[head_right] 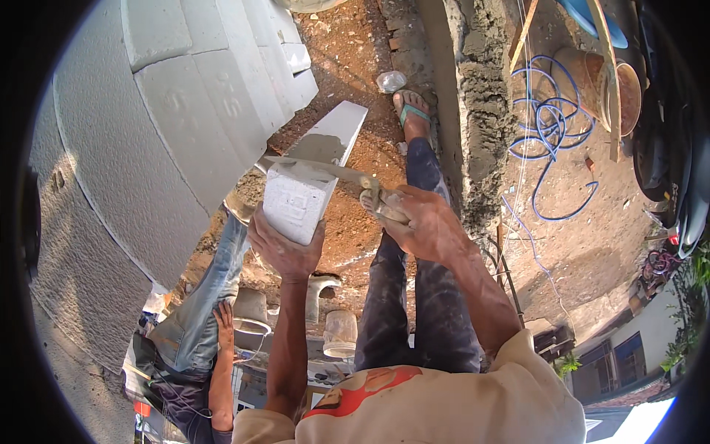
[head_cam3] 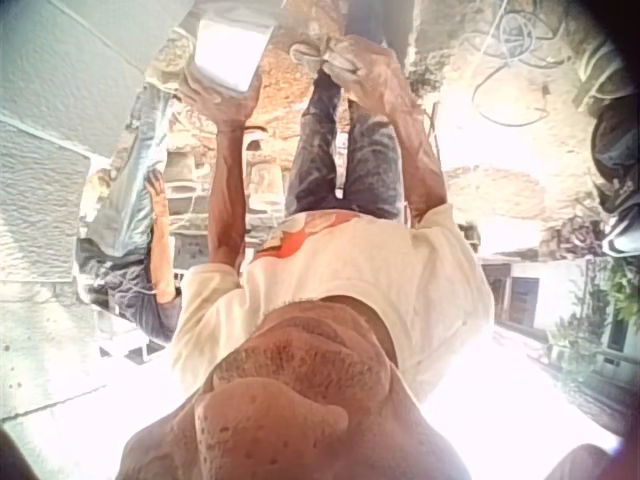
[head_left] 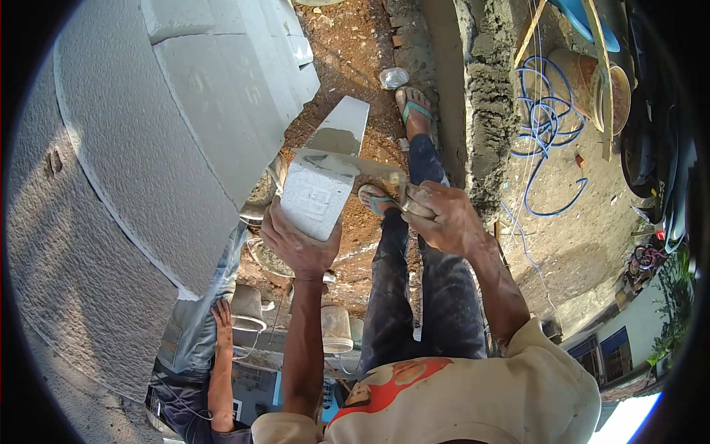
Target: The person applies mortar to a concrete block using a trowel, places it onto a wall, and taps it with a hammer. The person then measures the wall using a tape measure and spreads mortar along the wall edge using a trowel.
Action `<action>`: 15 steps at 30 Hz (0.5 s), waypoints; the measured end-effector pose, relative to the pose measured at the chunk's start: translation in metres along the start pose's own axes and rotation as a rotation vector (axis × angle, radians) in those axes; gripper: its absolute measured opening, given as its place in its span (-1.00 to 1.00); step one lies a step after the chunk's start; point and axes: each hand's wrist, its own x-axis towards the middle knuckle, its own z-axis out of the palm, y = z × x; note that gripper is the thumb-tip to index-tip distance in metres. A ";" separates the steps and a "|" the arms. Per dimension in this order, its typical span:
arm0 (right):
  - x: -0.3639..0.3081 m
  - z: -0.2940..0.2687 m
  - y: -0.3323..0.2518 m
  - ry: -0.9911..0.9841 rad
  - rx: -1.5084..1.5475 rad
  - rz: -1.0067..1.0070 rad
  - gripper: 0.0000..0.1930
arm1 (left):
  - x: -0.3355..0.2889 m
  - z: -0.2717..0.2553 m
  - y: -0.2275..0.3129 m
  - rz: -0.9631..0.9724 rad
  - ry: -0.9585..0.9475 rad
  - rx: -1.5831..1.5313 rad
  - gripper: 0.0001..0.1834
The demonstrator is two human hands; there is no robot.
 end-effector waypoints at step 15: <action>-0.011 0.063 0.055 0.226 -0.083 0.206 -0.76 | 0.007 -0.007 0.004 -0.012 -0.045 -0.007 0.21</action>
